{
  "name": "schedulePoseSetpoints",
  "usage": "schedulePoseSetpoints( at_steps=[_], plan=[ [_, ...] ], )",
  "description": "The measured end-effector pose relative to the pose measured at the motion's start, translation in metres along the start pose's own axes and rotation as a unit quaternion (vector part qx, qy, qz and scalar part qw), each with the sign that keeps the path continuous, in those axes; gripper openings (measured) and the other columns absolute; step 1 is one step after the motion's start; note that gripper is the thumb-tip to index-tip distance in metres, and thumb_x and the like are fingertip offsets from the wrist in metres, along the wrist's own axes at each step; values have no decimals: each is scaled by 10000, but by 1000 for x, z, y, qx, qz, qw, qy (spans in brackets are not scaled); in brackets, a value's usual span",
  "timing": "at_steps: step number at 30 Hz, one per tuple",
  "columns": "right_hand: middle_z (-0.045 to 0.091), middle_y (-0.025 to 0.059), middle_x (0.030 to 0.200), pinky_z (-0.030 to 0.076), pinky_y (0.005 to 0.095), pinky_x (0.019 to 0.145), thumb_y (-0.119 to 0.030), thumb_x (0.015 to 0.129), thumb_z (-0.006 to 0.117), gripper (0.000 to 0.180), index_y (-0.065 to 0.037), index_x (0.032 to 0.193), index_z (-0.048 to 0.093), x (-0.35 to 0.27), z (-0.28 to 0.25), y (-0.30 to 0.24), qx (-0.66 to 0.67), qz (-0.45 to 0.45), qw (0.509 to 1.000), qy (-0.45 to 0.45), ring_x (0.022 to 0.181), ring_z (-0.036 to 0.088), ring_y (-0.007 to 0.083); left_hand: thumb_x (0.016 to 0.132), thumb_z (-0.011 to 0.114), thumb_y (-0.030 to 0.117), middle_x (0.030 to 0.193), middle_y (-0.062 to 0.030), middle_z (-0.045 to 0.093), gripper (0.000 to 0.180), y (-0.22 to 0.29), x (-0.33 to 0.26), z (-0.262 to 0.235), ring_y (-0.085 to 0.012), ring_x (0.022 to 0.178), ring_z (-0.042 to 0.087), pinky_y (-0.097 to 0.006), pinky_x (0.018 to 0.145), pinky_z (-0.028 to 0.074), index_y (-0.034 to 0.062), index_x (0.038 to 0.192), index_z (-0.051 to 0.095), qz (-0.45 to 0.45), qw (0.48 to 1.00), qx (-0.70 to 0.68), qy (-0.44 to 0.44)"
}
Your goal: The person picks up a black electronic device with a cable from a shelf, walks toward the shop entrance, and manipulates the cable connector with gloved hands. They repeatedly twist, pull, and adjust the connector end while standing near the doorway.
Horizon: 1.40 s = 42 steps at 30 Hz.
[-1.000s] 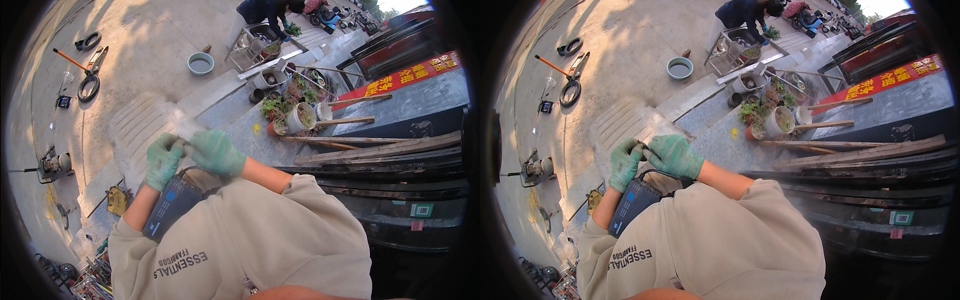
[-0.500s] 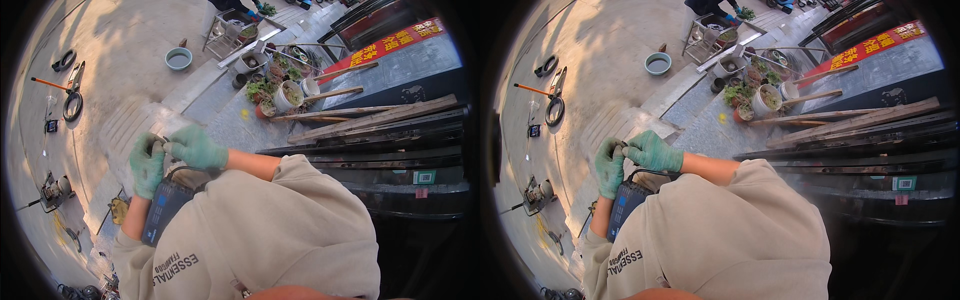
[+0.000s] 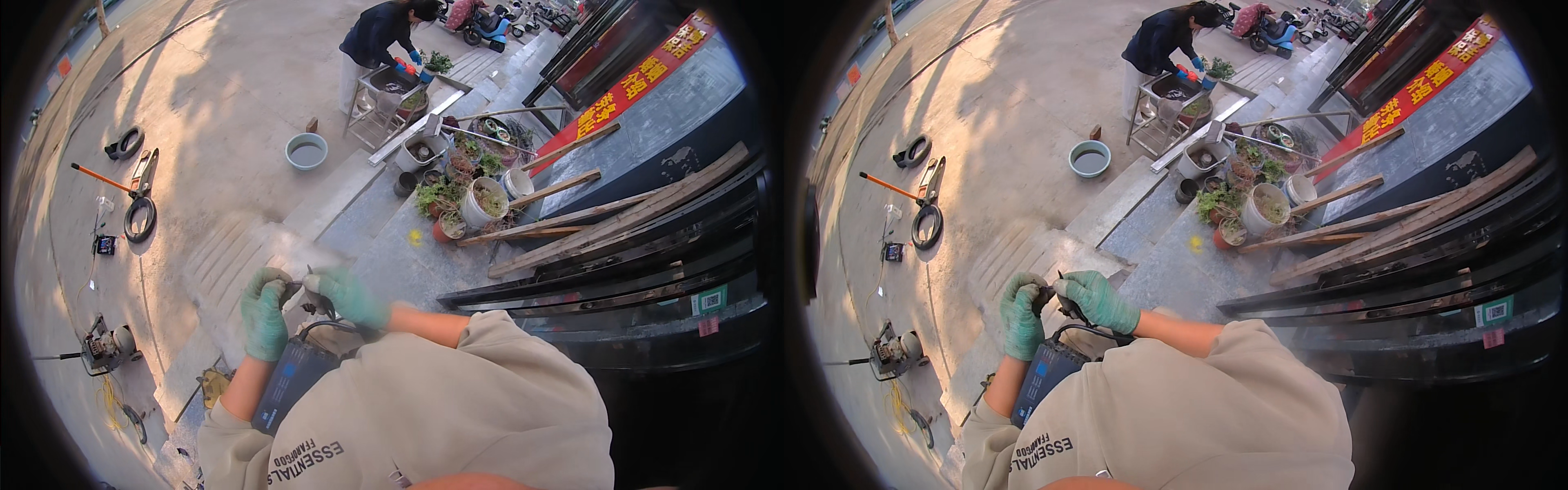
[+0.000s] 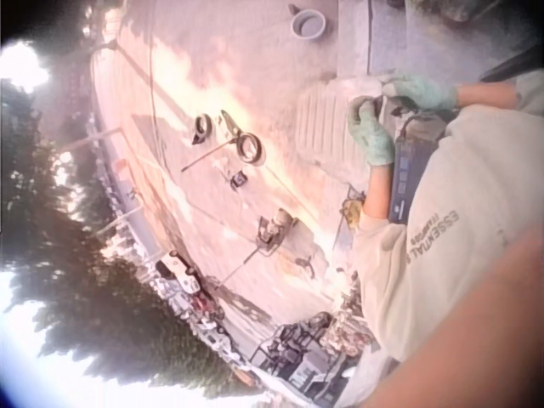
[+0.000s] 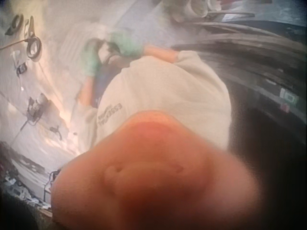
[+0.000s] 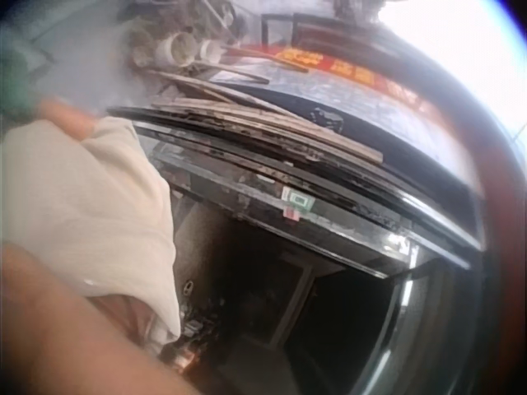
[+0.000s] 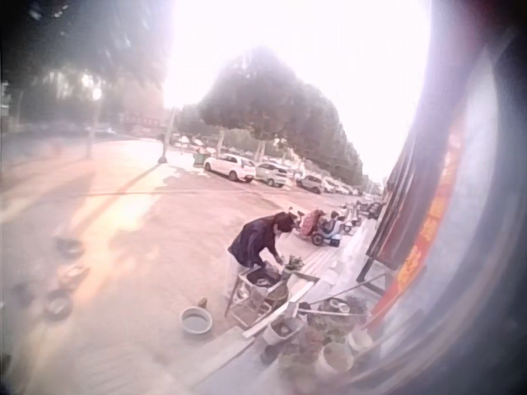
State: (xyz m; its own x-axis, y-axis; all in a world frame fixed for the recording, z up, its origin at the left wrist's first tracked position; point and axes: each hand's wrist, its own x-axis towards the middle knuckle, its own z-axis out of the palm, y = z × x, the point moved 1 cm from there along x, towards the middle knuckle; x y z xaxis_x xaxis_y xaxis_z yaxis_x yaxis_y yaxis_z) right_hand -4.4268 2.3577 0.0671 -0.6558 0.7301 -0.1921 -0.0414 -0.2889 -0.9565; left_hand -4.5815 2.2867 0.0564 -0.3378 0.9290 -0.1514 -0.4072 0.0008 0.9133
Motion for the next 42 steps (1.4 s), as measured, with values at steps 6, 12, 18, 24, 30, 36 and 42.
schedulePoseSetpoints(
  at_steps=[6, 12, 18, 24, 30, 36, 42],
  plan=[
    [580, 45, 714, 488, 277, 574, -368, 994, 539, 394, 0, 867, 605, 10, 2, 0, 41, -6, 999, 22, 607, 555, 113, 914, 540, 147, 927, -69, 618, 185, 0, 1, 3, -164, 833, 638, -302, 798, 536, -14, 981, 604, -24, 1000, -15, 12],
    [569, 26, 775, 461, 254, 570, -302, 954, 618, 310, 2, 1009, 592, 12, 4, -9, -110, -32, 993, 32, 650, 512, 74, 933, 563, 202, 948, -65, 629, 237, 8, -3, 3, -162, 873, 640, -310, 833, 548, 4, 1057, 600, -39, 999, -12, -4],
    [576, 67, 786, 477, 309, 684, -227, 914, 651, 258, 9, 994, 584, 14, 7, -16, -204, -86, 975, 13, 742, 539, 118, 926, 650, 181, 974, -77, 650, 243, 18, -5, 11, -155, 869, 626, -295, 805, 516, -13, 1069, 619, -8, 999, 43, -6],
    [572, 23, 797, 463, 278, 657, -285, 917, 652, 277, -25, 994, 593, 16, 3, -16, -181, -47, 982, -5, 717, 525, 95, 922, 665, 223, 982, -48, 662, 270, 8, 0, 0, -153, 889, 635, -279, 813, 508, 1, 1076, 656, -53, 998, 1, 47],
    [414, -63, 674, 254, 185, 462, -274, 956, 558, 201, -74, 978, 555, 13, -6, -21, -12, 37, 999, -24, 524, 325, 18, 974, 596, 241, 1048, -58, 647, 298, 10, -1, -2, -120, 908, 623, -274, 870, 521, 14, 1165, 628, -66, 997, -10, 25],
    [479, -56, 716, 266, 175, 476, -260, 950, 539, 235, -54, 1055, 585, 12, 0, -19, -130, -8, 989, -74, 540, 355, 18, 940, 641, 237, 1036, -61, 663, 347, 17, -1, 5, -124, 967, 600, -260, 875, 472, -33, 1157, 626, -42, 998, -24, -40],
    [596, 12, 804, 418, 221, 527, -253, 946, 631, 276, -6, 1065, 605, 11, 5, -16, -107, -7, 994, 16, 614, 503, 45, 949, 630, 202, 975, -38, 673, 245, 13, -5, 0, -119, 906, 616, -268, 839, 492, 9, 1097, 662, -57, 997, 48, 30]
  ],
)
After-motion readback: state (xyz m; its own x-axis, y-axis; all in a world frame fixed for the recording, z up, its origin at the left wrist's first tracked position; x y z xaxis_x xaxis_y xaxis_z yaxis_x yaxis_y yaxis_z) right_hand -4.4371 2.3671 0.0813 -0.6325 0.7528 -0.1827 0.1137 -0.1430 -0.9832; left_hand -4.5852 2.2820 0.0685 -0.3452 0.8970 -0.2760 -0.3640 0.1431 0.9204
